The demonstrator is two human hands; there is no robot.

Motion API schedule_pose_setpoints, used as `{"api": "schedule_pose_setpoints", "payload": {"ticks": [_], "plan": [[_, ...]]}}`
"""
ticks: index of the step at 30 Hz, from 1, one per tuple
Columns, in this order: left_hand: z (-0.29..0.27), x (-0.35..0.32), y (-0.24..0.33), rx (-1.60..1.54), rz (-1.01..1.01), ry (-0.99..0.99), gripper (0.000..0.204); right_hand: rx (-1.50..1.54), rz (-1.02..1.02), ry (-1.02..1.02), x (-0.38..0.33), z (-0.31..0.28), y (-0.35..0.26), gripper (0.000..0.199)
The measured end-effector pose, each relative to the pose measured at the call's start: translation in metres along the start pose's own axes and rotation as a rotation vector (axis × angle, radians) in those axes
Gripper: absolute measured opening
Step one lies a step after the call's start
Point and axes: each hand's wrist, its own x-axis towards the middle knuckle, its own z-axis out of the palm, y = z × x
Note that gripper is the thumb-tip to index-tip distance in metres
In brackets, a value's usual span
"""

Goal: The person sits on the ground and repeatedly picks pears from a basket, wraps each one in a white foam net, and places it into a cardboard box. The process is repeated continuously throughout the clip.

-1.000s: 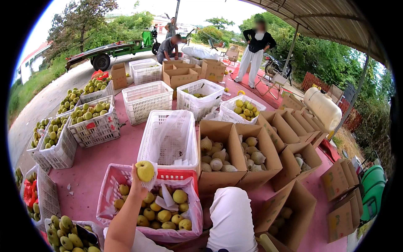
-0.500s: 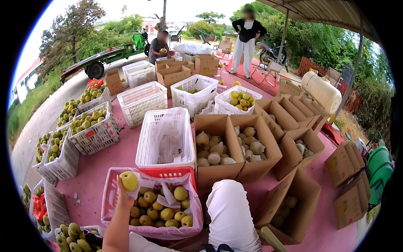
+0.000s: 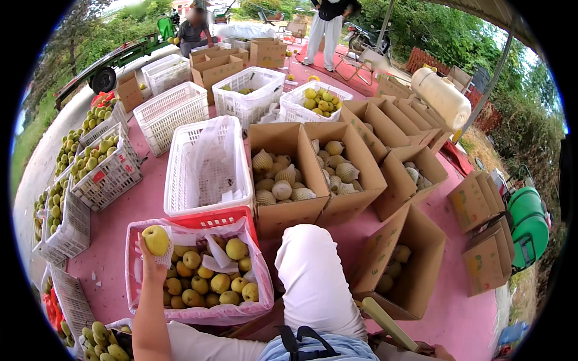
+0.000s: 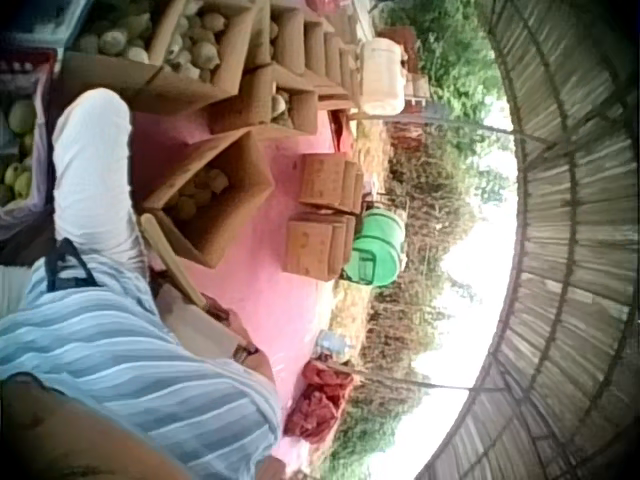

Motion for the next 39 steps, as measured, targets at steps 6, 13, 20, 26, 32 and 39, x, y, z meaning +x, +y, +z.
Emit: {"api": "schedule_pose_setpoints", "payload": {"ticks": [6,13,20,26,32,39], "plan": [[-0.035,0.005,0.007,-0.075,0.042,-0.010,0.061,0.052,0.111,-0.021,-0.015,-0.017,-0.032,0.035],[-0.016,0.000,-0.005,0.019,0.089,0.153,0.063,-0.787,-0.279,-0.082,-0.020,-0.039,-0.019,0.044],[-0.003,-0.017,-0.001,-0.038,-0.036,0.056,0.067,-1.265,-0.581,-0.257,-0.008,-0.030,-0.034,0.031],[0.002,-0.009,-0.005,0.081,-0.034,0.006,0.071,-1.409,-0.467,-0.357,0.007,-0.025,-0.024,0.038],[0.045,-0.040,0.014,-0.073,0.022,-0.045,0.068,-1.084,0.116,-0.596,0.029,0.008,-0.151,0.053],[0.074,-0.065,0.051,-0.277,0.204,-0.003,0.081,-0.397,-1.039,-0.567,-0.068,0.293,-0.341,0.022]]}}
